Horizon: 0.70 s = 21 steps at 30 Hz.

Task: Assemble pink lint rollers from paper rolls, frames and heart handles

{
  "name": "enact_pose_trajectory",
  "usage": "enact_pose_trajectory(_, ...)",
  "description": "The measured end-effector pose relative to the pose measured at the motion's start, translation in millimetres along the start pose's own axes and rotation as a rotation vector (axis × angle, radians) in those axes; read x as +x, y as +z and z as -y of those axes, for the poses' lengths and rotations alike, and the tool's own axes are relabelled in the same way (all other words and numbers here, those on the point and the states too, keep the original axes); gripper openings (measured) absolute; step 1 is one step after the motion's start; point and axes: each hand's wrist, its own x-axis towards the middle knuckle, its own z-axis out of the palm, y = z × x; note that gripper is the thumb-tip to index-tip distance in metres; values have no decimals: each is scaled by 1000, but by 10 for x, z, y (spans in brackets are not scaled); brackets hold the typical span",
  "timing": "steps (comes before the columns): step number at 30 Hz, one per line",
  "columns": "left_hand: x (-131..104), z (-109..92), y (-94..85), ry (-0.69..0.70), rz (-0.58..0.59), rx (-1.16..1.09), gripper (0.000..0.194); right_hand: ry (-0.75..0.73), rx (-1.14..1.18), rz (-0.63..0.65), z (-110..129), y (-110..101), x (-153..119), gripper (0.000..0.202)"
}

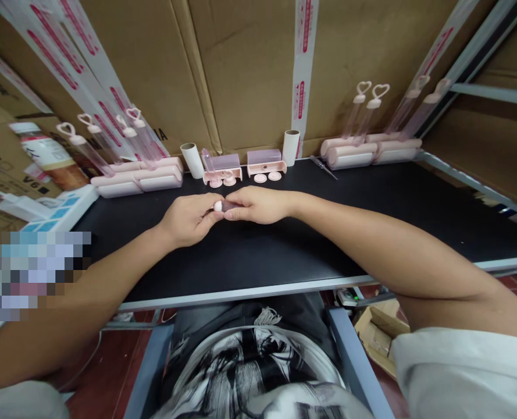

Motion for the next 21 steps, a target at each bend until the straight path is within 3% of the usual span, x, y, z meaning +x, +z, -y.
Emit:
enact_pose_trajectory(3,40,134,-41,-185,-194,-160,47,44,-31,-259,-11,-100,-2,34)
enact_pose_trajectory(5,66,224,-72,-225,-233,-219,49,134,-19,-402,-60,-241,-30,34)
enact_pose_trajectory(8,69,266,-64,-193,-180,-235,48,328,69,-532,-240,-518,-112,29)
enact_pose_trajectory(11,41,205,-18,-131,-99,-217,47,516,-7,-688,-491,-776,-228,7)
enact_pose_trajectory(12,33,182,-5,-123,-80,-210,47,591,-57,-752,-560,-844,-270,23)
enact_pose_trajectory(14,26,158,9,-126,-59,-214,46,732,-163,-805,-642,-952,-352,41)
enact_pose_trajectory(18,36,187,29,-137,-49,-264,46,870,-231,-797,-604,-1077,-475,11)
enact_pose_trajectory(21,41,196,43,-139,-46,-267,42,858,-149,-851,-581,-1127,-516,10)
